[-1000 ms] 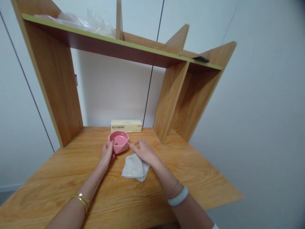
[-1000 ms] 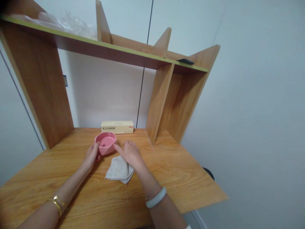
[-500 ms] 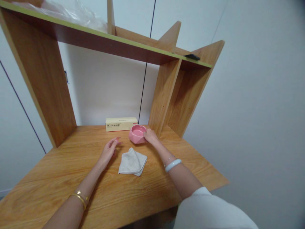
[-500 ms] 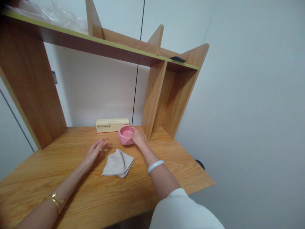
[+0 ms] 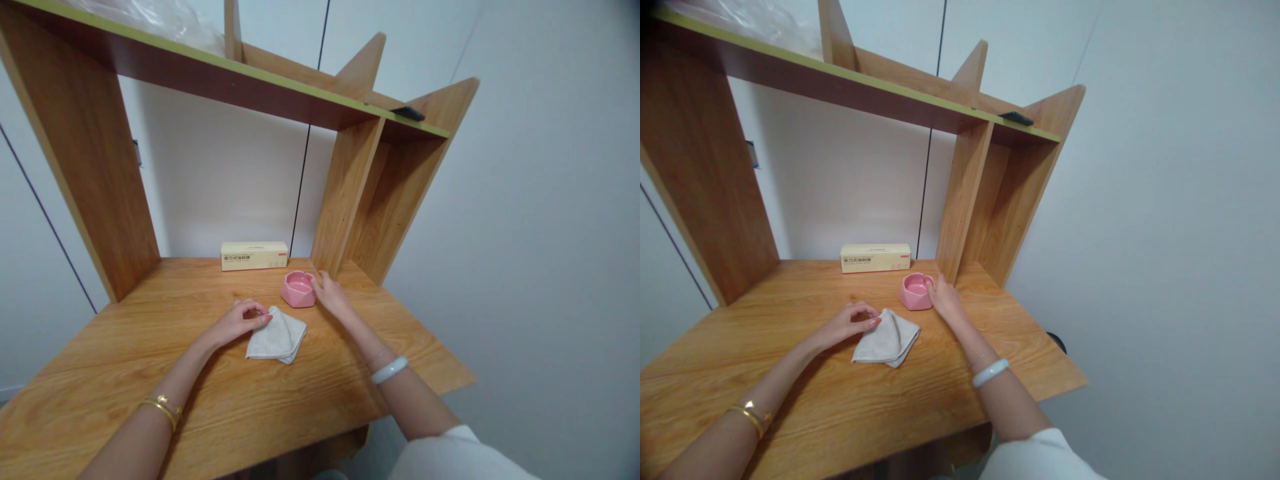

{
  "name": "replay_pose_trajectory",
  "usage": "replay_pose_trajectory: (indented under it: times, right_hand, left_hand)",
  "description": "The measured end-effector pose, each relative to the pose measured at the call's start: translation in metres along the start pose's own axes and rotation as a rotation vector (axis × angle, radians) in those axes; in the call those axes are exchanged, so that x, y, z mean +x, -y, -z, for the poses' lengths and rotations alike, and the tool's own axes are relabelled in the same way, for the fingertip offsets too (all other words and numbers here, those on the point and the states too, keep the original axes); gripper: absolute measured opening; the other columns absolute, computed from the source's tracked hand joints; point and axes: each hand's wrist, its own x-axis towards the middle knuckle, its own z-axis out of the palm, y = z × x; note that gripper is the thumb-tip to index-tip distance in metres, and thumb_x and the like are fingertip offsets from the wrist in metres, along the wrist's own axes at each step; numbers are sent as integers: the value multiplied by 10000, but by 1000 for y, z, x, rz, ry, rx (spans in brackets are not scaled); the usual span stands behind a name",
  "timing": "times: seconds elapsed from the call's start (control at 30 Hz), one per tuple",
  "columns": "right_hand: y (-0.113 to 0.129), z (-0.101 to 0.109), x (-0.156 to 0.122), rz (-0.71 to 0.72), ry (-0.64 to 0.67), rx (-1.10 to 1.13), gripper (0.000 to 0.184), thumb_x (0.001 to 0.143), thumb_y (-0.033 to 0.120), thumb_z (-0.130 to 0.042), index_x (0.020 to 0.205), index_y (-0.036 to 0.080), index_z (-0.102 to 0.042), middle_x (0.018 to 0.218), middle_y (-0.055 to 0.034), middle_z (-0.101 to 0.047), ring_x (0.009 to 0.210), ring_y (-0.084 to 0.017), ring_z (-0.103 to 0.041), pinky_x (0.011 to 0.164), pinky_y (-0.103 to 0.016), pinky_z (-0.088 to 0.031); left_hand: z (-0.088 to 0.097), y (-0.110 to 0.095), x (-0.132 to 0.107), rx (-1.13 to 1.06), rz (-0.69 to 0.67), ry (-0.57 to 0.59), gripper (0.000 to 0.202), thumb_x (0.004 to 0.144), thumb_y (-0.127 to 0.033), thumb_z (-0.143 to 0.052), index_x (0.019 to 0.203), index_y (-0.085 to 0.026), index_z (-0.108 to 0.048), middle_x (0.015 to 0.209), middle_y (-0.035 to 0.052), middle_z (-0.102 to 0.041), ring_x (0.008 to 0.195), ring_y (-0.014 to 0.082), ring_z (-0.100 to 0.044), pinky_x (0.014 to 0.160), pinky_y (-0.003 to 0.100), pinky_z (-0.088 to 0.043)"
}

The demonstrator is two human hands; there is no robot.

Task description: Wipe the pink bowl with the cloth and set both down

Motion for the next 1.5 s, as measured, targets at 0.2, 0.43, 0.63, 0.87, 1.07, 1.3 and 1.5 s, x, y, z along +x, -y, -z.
replay_pose_trajectory:
  times: [0.2, 0.43, 0.63, 0.87, 1.07, 1.3, 1.5]
  right_hand:
    - [-12, -4, -51, 437, 193, 169, 382, 727, 98, -449, 1095, 153, -534, 1087, -97, -579, 1028, -186, -502, 889, -337, -370]
    - [2, -13, -79, 402, 259, 460, 570, 639, 217, -612, 1181, 176, -440, 1109, -93, -544, 1030, -206, -486, 891, -370, -372]
    - [10, -12, -82, 111, 201, 939, 608, 624, 309, -637, 1166, 222, -376, 957, -45, -581, 646, -109, -555, 565, -245, -468]
    - [-32, -2, -82, -133, 77, 787, 470, 625, 357, -540, 1043, 175, -427, 478, 81, -489, 417, -120, -486, 359, -202, -356]
    - [-65, 5, -89, -115, -29, 767, 300, 577, 245, -559, 867, 168, -555, 635, 7, -610, 590, -132, -557, 522, -226, -419]
    - [-65, 19, -88, -269, 105, 975, 345, 672, 408, -545, 898, 151, -586, 822, -71, -655, 723, -172, -603, 563, -250, -444]
    - [-41, 6, -95, 19, -185, 610, 290, 625, 307, -610, 874, 172, -546, 821, -57, -623, 763, -191, -559, 699, -330, -430]
  left_hand:
    - [0, 4, 7, -135, -9, -34, 306, 643, -456, -597, 668, -153, -559, 665, 14, -563, 656, 138, -500, 622, 252, -399]
    - [-9, -11, 23, -376, 90, -148, 195, 649, -338, -591, 691, -160, -520, 629, -18, -526, 572, 101, -458, 539, 217, -345]
    - [-24, -58, 36, -714, 201, -122, 121, 654, -245, -605, 683, -145, -542, 613, -18, -537, 553, 91, -472, 526, 209, -353]
    - [-65, -59, 58, -843, 317, 38, 99, 675, -237, -596, 694, -147, -558, 607, -4, -555, 521, 78, -480, 463, 190, -329]
    - [-102, -45, 63, -763, 358, 47, 128, 654, -199, -600, 654, -159, -479, 520, -51, -478, 459, 51, -432, 451, 172, -304]
    - [-111, -43, 57, -761, 258, 53, 246, 597, -192, -645, 738, -176, -444, 608, -54, -493, 531, 62, -458, 513, 183, -322]
    - [-79, -31, 48, -662, 48, 187, 269, 489, -35, -578, 671, -172, -435, 667, -42, -516, 634, 80, -483, 582, 188, -340]
